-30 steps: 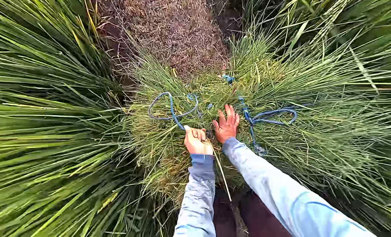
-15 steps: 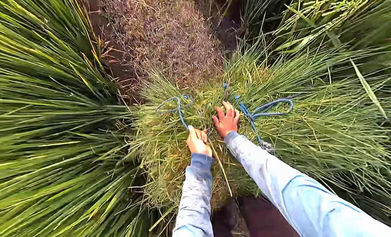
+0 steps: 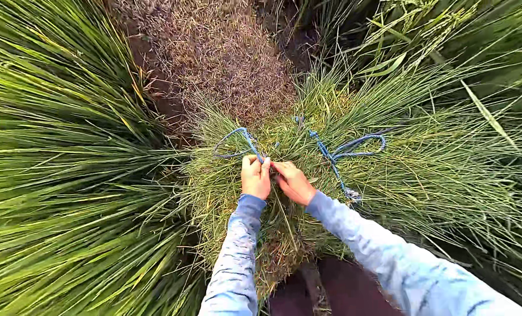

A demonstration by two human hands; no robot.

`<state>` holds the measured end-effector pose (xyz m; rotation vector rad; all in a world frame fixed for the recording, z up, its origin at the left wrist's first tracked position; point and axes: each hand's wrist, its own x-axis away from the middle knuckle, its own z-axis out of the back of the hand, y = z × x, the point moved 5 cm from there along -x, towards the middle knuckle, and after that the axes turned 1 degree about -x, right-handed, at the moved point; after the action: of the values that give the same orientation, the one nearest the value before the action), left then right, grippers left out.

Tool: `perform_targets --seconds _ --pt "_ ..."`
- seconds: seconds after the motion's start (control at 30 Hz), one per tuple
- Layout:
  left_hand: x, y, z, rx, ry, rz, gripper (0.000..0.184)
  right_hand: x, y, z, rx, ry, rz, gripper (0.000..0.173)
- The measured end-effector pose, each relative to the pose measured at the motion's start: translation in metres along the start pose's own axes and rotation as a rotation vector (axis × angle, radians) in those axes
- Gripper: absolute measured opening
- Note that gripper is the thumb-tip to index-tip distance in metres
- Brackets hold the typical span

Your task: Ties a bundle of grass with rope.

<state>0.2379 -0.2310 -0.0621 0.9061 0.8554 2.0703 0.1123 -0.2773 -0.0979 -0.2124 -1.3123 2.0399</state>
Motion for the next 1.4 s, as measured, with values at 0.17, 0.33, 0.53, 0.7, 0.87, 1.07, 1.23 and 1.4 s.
perform_targets --seconds 0.17,0.33,0.53,0.7,0.87,1.07,1.23,1.4 --pt "-0.034 -0.003 0.005 -0.055 -0.100 -0.110 0.024 -0.038 0.015 0.005 -0.126 -0.160 -0.082 0.027" --pt "-0.048 -0.047 -0.025 -0.008 -0.230 -0.210 0.036 -0.046 0.032 0.008 -0.312 -0.153 -0.262 0.032" --pt "-0.052 -0.071 -0.042 -0.363 -0.314 -0.295 0.043 -0.069 0.024 0.023 -0.317 -0.189 -0.144 0.028" --pt "-0.048 -0.073 -0.041 -0.406 -0.448 -0.128 0.070 -0.104 0.029 0.028 -0.497 -0.313 -0.364 0.021" --pt "-0.055 -0.081 -0.039 -0.342 -0.400 -0.199 0.046 -0.138 0.039 0.030 -0.645 -0.482 -0.586 0.020" --pt "-0.075 -0.084 -0.034 -0.286 -0.409 -0.249 0.033 -0.157 0.051 0.011 -0.702 -0.261 -0.705 0.027" --pt "-0.081 -0.091 -0.030 -0.221 -0.380 -0.235 0.028 -0.176 0.064 -0.029 -0.903 0.011 -0.863 0.029" --pt "-0.073 -0.104 -0.031 -0.144 -0.238 -0.332 0.031 -0.205 0.067 -0.069 -0.790 0.171 -0.896 0.036"
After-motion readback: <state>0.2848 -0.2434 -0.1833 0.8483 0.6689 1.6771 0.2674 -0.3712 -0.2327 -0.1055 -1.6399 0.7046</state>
